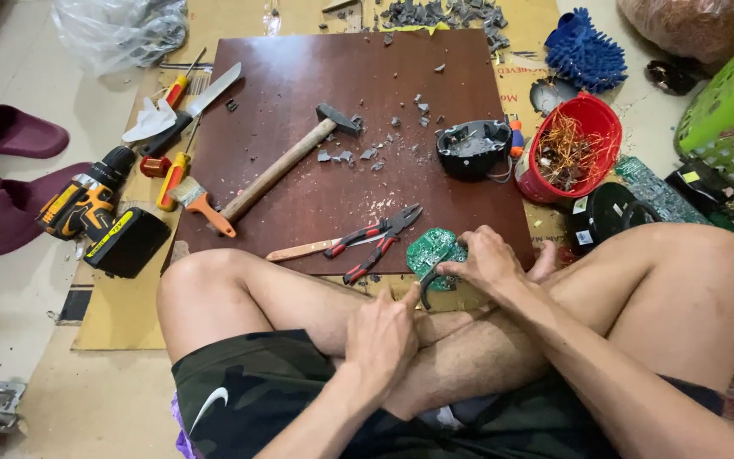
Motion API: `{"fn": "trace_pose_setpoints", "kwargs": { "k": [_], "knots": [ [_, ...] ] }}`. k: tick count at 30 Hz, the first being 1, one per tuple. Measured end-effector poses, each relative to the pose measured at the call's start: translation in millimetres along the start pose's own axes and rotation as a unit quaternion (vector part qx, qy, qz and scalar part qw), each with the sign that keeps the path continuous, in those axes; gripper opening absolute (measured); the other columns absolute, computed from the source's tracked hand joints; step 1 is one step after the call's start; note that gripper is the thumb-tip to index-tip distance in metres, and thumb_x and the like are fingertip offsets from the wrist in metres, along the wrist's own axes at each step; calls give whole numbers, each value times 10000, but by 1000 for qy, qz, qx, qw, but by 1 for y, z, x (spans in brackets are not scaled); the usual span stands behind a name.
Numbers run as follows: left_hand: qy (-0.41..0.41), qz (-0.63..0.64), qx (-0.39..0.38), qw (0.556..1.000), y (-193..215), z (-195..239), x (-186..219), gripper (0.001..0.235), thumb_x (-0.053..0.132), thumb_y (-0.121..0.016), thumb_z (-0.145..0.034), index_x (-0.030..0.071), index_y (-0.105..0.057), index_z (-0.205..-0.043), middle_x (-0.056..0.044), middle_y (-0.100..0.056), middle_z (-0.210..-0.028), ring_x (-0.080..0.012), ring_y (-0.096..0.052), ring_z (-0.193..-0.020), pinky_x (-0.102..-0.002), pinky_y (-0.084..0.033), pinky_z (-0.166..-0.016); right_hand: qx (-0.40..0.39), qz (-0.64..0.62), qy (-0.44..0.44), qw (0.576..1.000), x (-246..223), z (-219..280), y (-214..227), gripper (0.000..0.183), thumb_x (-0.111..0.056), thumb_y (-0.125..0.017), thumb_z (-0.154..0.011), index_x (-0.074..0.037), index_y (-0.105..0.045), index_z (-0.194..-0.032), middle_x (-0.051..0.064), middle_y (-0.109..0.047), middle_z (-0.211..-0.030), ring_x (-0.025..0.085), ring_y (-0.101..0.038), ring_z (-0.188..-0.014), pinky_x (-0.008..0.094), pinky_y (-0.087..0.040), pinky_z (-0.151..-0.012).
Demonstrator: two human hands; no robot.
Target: The person sits on the floor and uses pliers and a knife to pry apart a green circuit board from a black plastic casing. They then use a hammer to strike the circuit board, breaking it into smaller pieces.
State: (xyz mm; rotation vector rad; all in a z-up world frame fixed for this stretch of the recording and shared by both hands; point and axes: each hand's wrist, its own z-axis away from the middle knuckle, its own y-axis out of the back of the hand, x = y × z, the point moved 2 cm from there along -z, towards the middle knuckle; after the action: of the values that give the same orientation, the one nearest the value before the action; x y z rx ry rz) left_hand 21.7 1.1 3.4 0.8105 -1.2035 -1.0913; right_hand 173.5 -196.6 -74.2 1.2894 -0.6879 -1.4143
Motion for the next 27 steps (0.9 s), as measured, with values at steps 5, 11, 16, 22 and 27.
{"fn": "trace_pose_setpoints", "kwargs": {
  "k": [5,11,16,22,27],
  "knots": [
    [-36,130,-74,988,37,-2,-3,519,273,-611,-961,288,-550,-1476,-308,-673,-997,-518,-679,-858,-621,-547,-703,-23,-4,-22,999,-14,9,12,858,-609,-900,-756,-41,-651,-1350,154,-628,-1294,359,-674,-1168,555,-565,-981],
    [-4,180,-70,981,76,10,15,874,838,-636,-757,173,-550,-1318,-261,-644,-1136,-512,-660,-1039,-582,-539,-860,-25,-9,-26,999,-10,5,9,885,-657,-882,-735,-69,-654,-1355,124,-619,-1254,353,-687,-1139,570,-566,-961],
    [-22,111,-136,984,28,-7,-1,519,233,-410,-997,143,-334,-1503,-298,-586,-1134,-600,-640,-951,-668,-517,-831,-26,-22,-35,999,-14,10,12,852,-614,-898,-746,-62,-649,-1344,130,-624,-1260,336,-692,-1122,544,-573,-979],
    [-87,52,-62,993,18,-7,-9,681,198,-521,-954,119,-302,-1593,-274,-727,-921,-518,-696,-800,-629,-532,-665,-16,-27,-22,999,-10,8,7,866,-613,-905,-739,-61,-641,-1352,132,-631,-1215,344,-719,-1064,541,-574,-968],
    [-136,-12,-18,990,5,-15,-11,424,172,-569,-927,118,-521,-1345,-215,-739,-835,-450,-712,-769,-558,-542,-632,-38,-34,-35,998,-17,11,12,825,-570,-887,-786,-47,-621,-1366,144,-613,-1266,367,-717,-1087,576,-549,-1021]
  ]
}}
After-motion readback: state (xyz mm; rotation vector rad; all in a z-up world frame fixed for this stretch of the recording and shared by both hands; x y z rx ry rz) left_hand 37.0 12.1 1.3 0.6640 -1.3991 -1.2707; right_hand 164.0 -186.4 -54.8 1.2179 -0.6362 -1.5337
